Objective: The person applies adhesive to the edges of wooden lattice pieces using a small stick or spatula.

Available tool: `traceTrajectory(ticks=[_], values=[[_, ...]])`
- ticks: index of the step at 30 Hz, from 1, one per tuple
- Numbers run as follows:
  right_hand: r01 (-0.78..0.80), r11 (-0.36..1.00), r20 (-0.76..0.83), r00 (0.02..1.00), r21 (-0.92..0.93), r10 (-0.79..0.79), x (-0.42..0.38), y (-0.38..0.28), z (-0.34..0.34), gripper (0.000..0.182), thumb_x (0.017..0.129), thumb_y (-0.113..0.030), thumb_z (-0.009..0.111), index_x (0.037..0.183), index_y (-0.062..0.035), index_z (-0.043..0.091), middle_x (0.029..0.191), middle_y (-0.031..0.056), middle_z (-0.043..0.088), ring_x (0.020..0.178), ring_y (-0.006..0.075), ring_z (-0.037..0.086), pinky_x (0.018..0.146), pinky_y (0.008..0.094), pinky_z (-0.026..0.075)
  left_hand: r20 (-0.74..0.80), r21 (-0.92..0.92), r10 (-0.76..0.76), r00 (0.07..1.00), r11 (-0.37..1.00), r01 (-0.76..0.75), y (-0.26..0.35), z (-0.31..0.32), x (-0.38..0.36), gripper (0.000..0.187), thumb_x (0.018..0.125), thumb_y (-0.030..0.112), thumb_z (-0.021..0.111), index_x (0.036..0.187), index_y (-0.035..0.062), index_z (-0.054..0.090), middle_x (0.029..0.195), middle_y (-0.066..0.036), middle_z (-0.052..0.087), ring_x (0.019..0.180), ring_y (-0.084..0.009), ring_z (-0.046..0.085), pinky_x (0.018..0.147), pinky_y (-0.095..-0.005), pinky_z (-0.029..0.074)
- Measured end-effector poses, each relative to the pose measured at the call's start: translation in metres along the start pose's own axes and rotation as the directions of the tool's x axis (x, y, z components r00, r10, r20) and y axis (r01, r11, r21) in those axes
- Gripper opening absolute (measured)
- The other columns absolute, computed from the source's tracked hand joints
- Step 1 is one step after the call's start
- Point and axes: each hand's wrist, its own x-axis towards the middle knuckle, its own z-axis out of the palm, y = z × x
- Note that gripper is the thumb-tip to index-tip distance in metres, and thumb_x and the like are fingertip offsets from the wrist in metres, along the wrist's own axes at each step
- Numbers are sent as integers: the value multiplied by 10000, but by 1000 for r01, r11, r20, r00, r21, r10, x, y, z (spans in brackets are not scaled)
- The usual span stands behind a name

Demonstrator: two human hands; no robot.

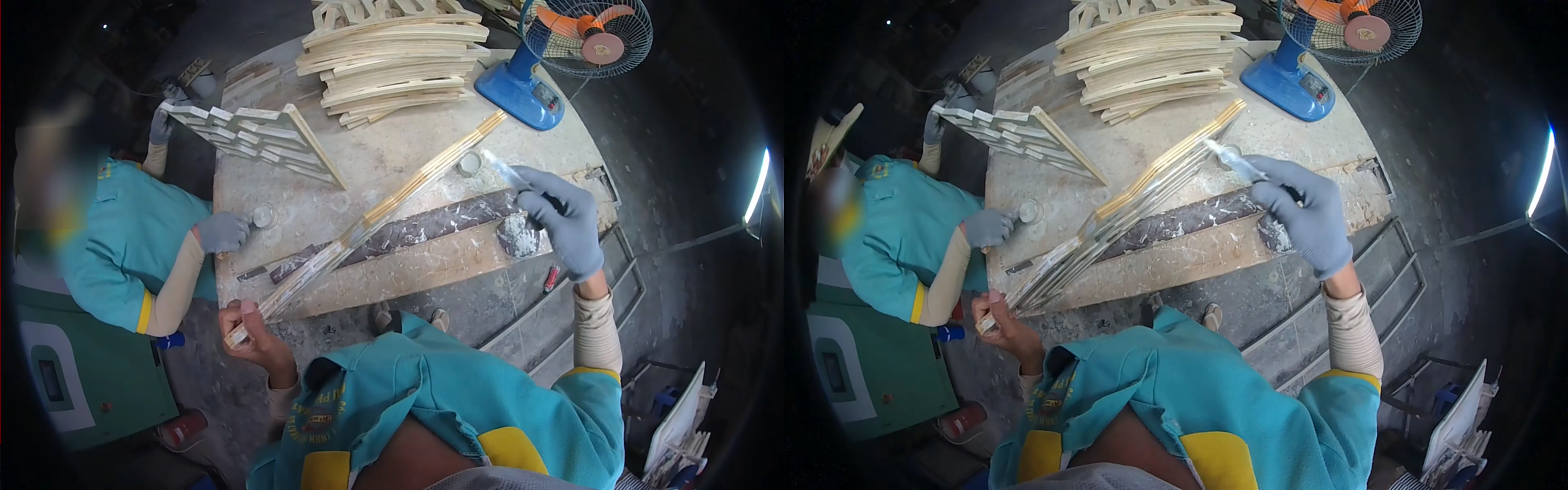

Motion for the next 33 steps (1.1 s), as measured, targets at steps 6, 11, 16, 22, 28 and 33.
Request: traceTrajectory(ticks=[6, 11, 16, 22, 28, 33], values=[[247, 947, 148, 964, -207, -219, -23, -15, 41, 409, 922, -19, 641, 1314, -125, 695, 849, 82, 668, 654, 155, 594, 617, 273, 492, -6, 61, -99, 995, 993, 99, 25, 8, 2, 231, 946, 52, 669, 775, 25, 517, 757, -15, 504, 709, -84, 423, 641, -257, 337], [362, 905, 83, 932, -224, -352, -39, -2, 78, 485, 884, 21, 618, 1320, -178, 697, 840, 121, 610, 687, 251, 588, 642, 346, 489, 84, -16, -103, 991, 994, 105, 28, 3, -6, 226, 923, 40, 694, 773, 21, 527, 723, -9, 484, 690, -87, 418, 632, -257, 334], [340, 906, 76, 940, -251, -331, -49, 9, 96, 534, 850, 49, 627, 1315, -203, 705, 834, 113, 601, 686, 244, 597, 636, 338, 492, 108, -19, -55, 993, 998, 58, 25, -4, -12, 226, 912, 30, 700, 766, 20, 528, 709, -10, 470, 681, -97, 411, 624, -263, 333], [260, 872, 37, 962, -415, -269, -62, 13, 88, 552, 827, 51, 637, 1304, -216, 714, 816, 87, 587, 668, 228, 595, 623, 332, 488, 133, -19, -27, 991, 999, 30, 24, -7, -17, 222, 921, 27, 687, 772, 12, 524, 702, -25, 477, 679, -108, 414, 615, -277, 334], [239, 912, 41, 970, -334, -239, -67, 7, 99, 590, 808, 95, 583, 1298, -206, 716, 818, 90, 592, 642, 233, 598, 600, 330, 486, 117, -45, 9, 993, 999, -4, 22, -7, -24, 237, 917, 24, 686, 761, 17, 508, 700, -35, 481, 664, -115, 396, 607, -285, 316], [277, 939, 86, 960, -205, -265, -81, -5, 101, 622, 795, 122, 550, 1304, -198, 710, 824, 94, 596, 645, 234, 602, 601, 336, 491, 103, -29, -4, 995, 1000, 7, 24, -8, -28, 251, 905, 16, 687, 754, 21, 487, 689, -30, 464, 662, -116, 384, 609, -287, 312]])
